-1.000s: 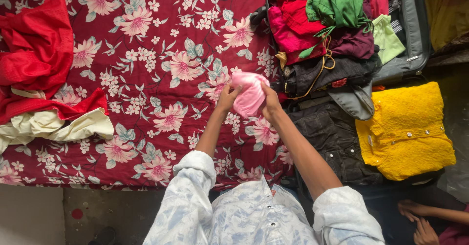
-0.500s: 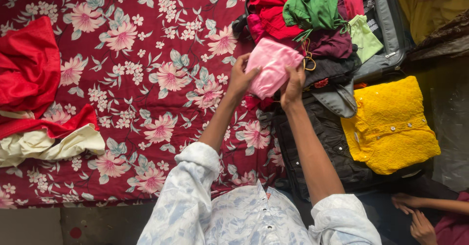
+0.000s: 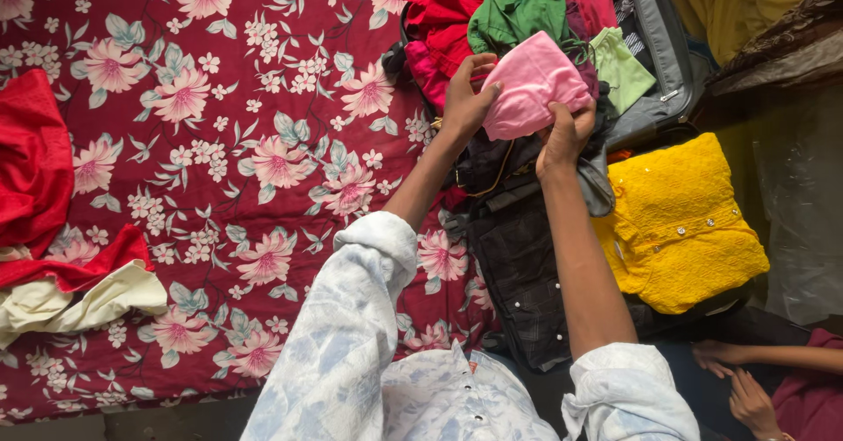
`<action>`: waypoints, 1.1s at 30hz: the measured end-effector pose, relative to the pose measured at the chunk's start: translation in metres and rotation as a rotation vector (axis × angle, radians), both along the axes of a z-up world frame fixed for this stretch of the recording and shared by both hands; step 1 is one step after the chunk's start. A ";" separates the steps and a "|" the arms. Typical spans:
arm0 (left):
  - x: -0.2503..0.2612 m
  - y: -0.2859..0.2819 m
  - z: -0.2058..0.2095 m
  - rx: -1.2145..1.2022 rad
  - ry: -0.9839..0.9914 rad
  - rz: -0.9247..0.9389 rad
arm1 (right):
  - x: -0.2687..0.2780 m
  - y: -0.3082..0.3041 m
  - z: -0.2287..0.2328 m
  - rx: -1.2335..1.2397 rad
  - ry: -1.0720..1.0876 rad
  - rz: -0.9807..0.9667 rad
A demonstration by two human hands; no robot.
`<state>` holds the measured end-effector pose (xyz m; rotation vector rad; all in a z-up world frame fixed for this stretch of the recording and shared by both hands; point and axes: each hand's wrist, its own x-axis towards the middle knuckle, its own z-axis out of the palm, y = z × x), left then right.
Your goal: The person folds various items of clothing by hand on a bed and places them into an open suitcase.
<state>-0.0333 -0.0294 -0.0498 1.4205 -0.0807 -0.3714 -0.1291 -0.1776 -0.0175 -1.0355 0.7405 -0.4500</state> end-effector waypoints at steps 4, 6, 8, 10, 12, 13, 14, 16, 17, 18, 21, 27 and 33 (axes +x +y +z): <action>0.020 -0.021 -0.008 0.106 -0.149 -0.031 | 0.005 -0.016 -0.014 -0.030 0.060 -0.087; 0.024 -0.030 -0.014 0.132 -0.189 -0.052 | 0.000 -0.023 -0.022 -0.029 0.085 -0.123; 0.029 -0.044 -0.019 0.083 -0.142 -0.082 | -0.002 -0.035 -0.028 -0.018 0.096 -0.155; 0.032 -0.055 -0.024 0.081 -0.102 -0.182 | -0.005 -0.043 -0.039 -0.188 0.022 -0.129; 0.031 -0.066 -0.032 0.074 -0.111 -0.264 | -0.014 -0.050 -0.052 -0.347 -0.027 -0.091; 0.031 -0.070 -0.037 0.067 -0.141 -0.297 | -0.020 -0.054 -0.058 -0.421 -0.041 -0.067; 0.034 -0.074 -0.041 0.063 -0.176 -0.326 | -0.022 -0.057 -0.064 -0.494 -0.060 -0.041; 0.034 -0.080 -0.046 0.162 -0.305 -0.316 | -0.027 -0.059 -0.071 -0.616 -0.010 -0.004; 0.034 -0.083 -0.048 0.212 -0.368 -0.311 | -0.030 -0.059 -0.073 -0.676 0.017 0.016; 0.035 -0.085 -0.048 0.211 -0.400 -0.307 | -0.032 -0.059 -0.074 -0.694 0.035 0.027; 0.039 -0.086 -0.043 0.188 -0.466 -0.314 | -0.034 -0.059 -0.072 -0.731 0.120 0.041; 0.045 -0.076 -0.032 0.311 -0.571 -0.377 | -0.032 -0.053 -0.064 -0.804 0.361 0.037; 0.020 -0.064 -0.008 0.556 -0.792 -0.334 | -0.025 -0.050 -0.038 -1.194 0.311 0.055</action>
